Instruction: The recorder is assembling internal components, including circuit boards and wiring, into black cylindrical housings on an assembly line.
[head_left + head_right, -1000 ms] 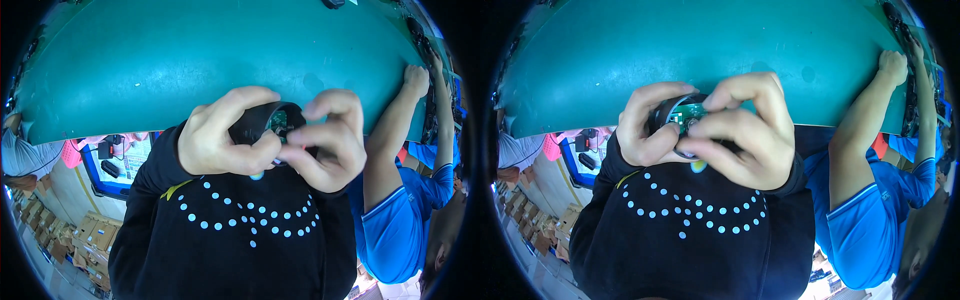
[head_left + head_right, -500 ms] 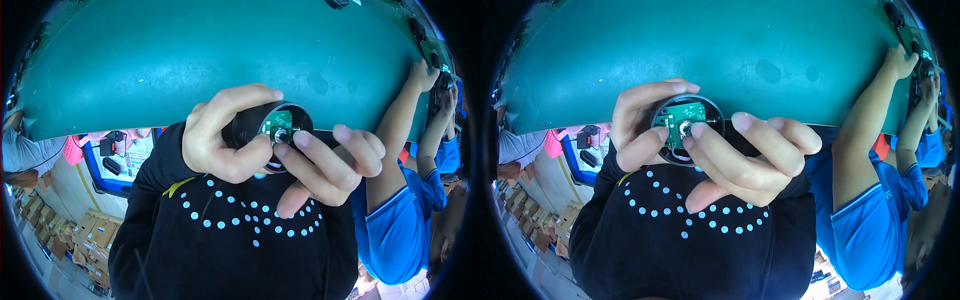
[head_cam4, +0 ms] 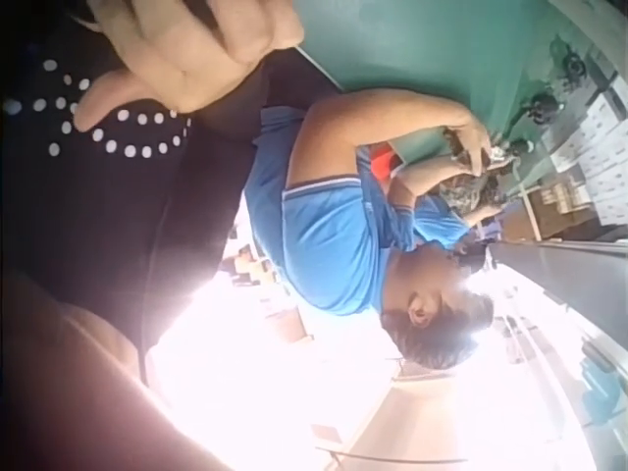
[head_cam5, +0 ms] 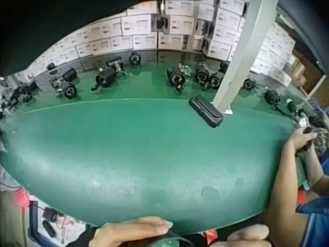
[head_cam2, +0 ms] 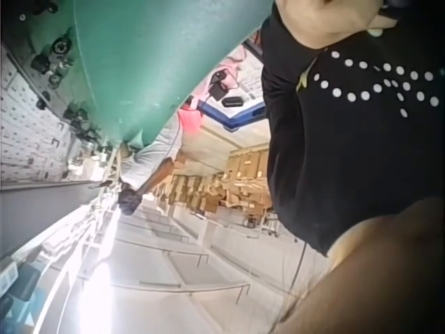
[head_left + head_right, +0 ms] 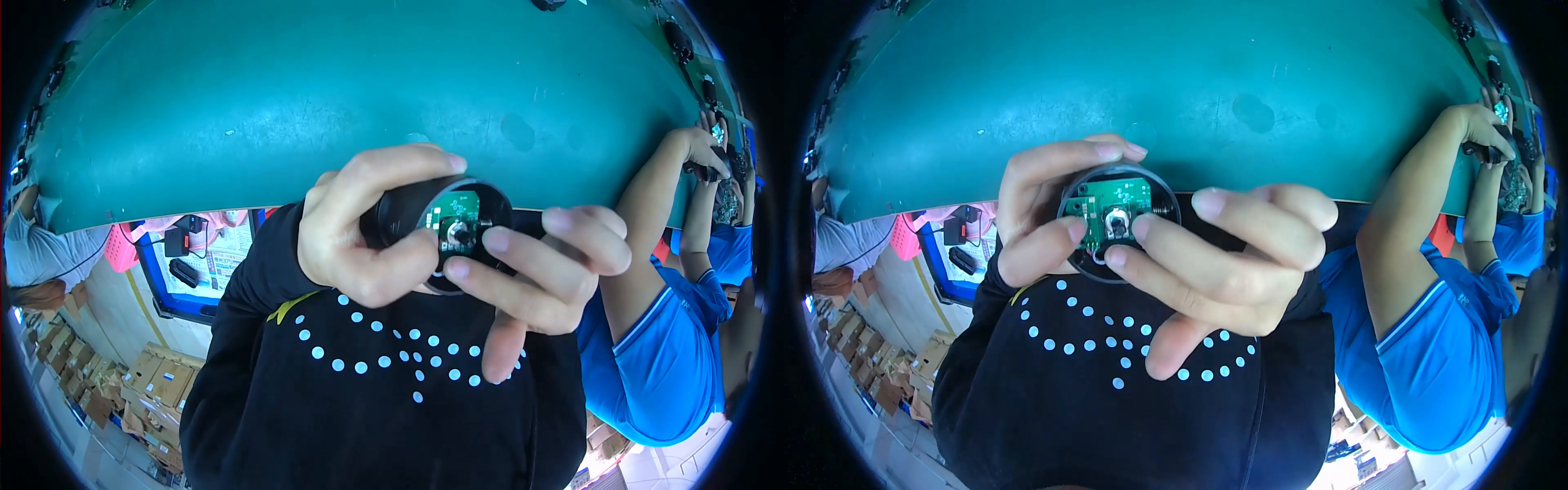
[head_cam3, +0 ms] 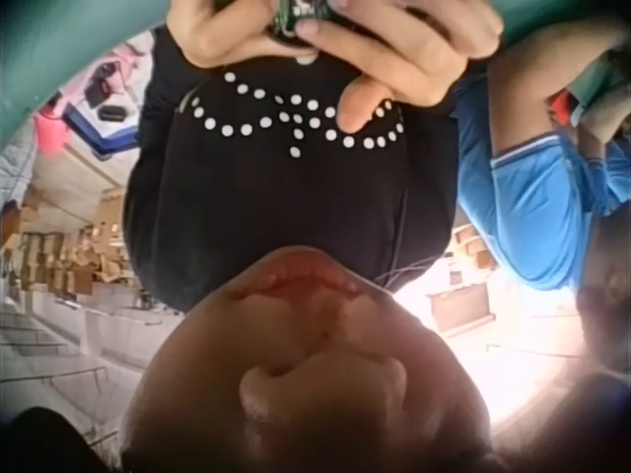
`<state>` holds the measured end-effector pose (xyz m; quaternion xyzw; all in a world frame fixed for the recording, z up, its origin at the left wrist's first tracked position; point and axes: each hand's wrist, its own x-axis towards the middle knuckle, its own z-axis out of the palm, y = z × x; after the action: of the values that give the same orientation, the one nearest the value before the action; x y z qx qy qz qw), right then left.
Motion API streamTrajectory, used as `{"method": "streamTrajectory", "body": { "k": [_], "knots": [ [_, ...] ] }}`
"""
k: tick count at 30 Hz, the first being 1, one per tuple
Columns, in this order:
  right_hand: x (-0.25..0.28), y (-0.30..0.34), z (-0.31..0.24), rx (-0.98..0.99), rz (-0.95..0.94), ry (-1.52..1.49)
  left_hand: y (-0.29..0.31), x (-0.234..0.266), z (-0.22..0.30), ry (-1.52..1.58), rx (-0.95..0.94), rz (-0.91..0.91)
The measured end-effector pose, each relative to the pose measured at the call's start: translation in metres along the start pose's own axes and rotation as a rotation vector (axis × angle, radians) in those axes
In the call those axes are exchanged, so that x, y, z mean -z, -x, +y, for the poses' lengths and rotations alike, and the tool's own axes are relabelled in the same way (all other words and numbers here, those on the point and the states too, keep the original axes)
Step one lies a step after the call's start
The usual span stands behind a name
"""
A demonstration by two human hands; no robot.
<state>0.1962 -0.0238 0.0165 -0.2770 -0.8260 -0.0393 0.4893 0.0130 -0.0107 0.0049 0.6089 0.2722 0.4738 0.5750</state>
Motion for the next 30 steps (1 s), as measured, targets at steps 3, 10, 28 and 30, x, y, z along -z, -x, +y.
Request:
{"method": "streamTrajectory", "body": {
  "k": [3, 10, 28, 30],
  "knots": [
    [0.005, -0.004, -0.002, -0.042, -0.086, 0.017, -0.003, -0.001, -0.002, -0.028, -0.048, 0.032],
    [-0.003, 0.002, -0.006, -0.203, -0.046, -0.226, -0.004, -0.004, -0.009, -0.102, -0.158, 0.119],
    [-0.002, -0.002, 0.006, -0.307, -0.182, -0.384, -0.014, -0.004, -0.026, -0.275, -0.446, 0.333],
    [-0.001, 0.000, 0.006, -0.309, -0.223, -0.407, -0.014, -0.005, -0.026, -0.282, -0.462, 0.340]
  ]
}}
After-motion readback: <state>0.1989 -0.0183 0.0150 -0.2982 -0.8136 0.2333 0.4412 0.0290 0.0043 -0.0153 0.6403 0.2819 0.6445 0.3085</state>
